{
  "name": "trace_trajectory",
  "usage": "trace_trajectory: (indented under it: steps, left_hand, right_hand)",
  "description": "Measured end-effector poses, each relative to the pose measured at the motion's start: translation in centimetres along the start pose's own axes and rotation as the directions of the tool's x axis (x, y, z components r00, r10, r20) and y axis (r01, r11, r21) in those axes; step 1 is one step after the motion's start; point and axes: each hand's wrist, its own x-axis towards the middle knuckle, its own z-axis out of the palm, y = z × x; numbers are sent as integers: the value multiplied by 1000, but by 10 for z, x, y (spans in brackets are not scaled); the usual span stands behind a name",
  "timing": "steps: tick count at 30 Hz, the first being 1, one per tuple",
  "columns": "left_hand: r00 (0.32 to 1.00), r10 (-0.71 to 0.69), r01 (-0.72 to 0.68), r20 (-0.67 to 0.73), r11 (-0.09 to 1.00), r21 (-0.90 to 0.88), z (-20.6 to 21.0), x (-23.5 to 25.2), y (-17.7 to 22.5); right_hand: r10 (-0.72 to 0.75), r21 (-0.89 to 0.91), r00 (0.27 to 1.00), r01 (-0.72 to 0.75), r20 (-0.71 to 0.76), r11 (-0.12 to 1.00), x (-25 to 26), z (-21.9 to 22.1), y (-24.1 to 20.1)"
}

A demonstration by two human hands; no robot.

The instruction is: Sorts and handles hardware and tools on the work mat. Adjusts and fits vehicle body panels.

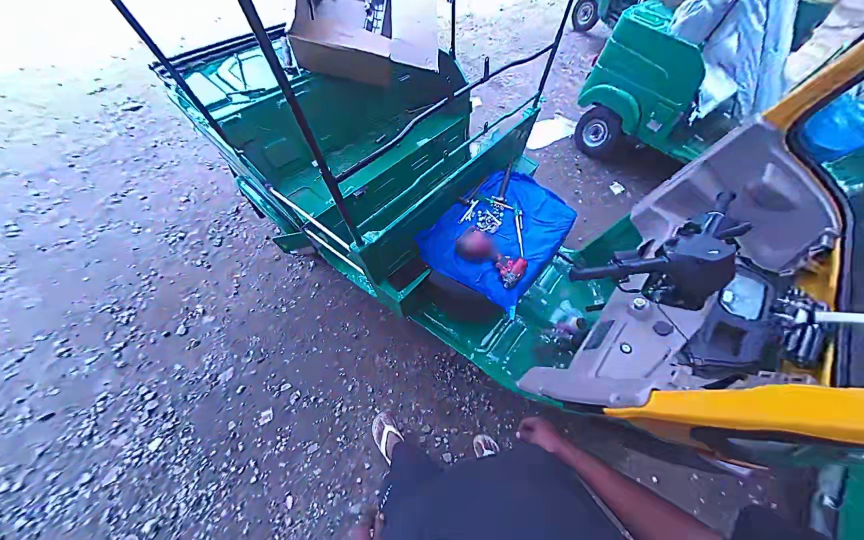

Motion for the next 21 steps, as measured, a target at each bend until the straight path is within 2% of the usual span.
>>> trace_trajectory:
  steps: [2, 4, 6, 7, 8, 10, 12, 14, 15, 16, 17, 18, 20, 21]
  left_hand:
    - [993, 103, -110, 52, 980, 165, -84, 55, 27]
    - [976, 217, -215, 21, 945, 246, -162, 99, 75]
    - [917, 396, -360, -44, 871, 333, -242, 135, 148]
    - [858, 510, -453, -65, 810, 372, -276, 147, 193]
    - [764, 640, -563, -81, 724, 399, -302, 156, 243]
    - [529, 843, -733, -99, 513, 447, -336, 167, 350]
    - [290, 947, -800, -137, 318, 509, -359, 172, 451]
    - [92, 969, -785, -229, 212, 583, -376, 175, 545]
    - [18, 959, -751, -282, 199, 630, -383, 180, 589]
    - [-10, 942, -700, -335, 232, 675, -388, 189, 629]
    - [27, 923, -638, -383, 311, 705, -391, 202, 666]
    - [123, 904, -574, -410, 402, 713, -392, 219, 694]
    - [390, 838, -480, -382, 539, 692, -386, 255, 720]
    - [488, 795, -448, -361, 583, 677, -380, 272, 727]
  right_hand:
    - [97, 276, 981, -48, -167, 960, 6, 15, -28]
    - [182, 464, 939, -27, -292, 885, 5, 13, -60]
    - [240, 565, 907, -2, -347, 825, -1, -3, -110]
    - [267, 618, 894, 14, -359, 786, -3, -14, -132]
    - [292, 682, 880, 48, -375, 730, -3, -29, -151]
    - [319, 778, 838, 182, -443, 601, 2, -61, -182]
    - [310, 795, 810, 285, -499, 535, 22, -96, -207]
    - [306, 783, 784, 337, -541, 522, 51, -135, -226]
    - [303, 774, 766, 369, -567, 515, 67, -158, -235]
    - [307, 765, 746, 397, -591, 508, 85, -183, -243]
    - [314, 751, 723, 417, -615, 512, 104, -212, -249]
    - [318, 734, 702, 428, -638, 527, 127, -242, -256]
    - [333, 698, 669, 398, -665, 595, 169, -286, -264]
    - [324, 664, 651, 379, -686, 645, 191, -314, -268]
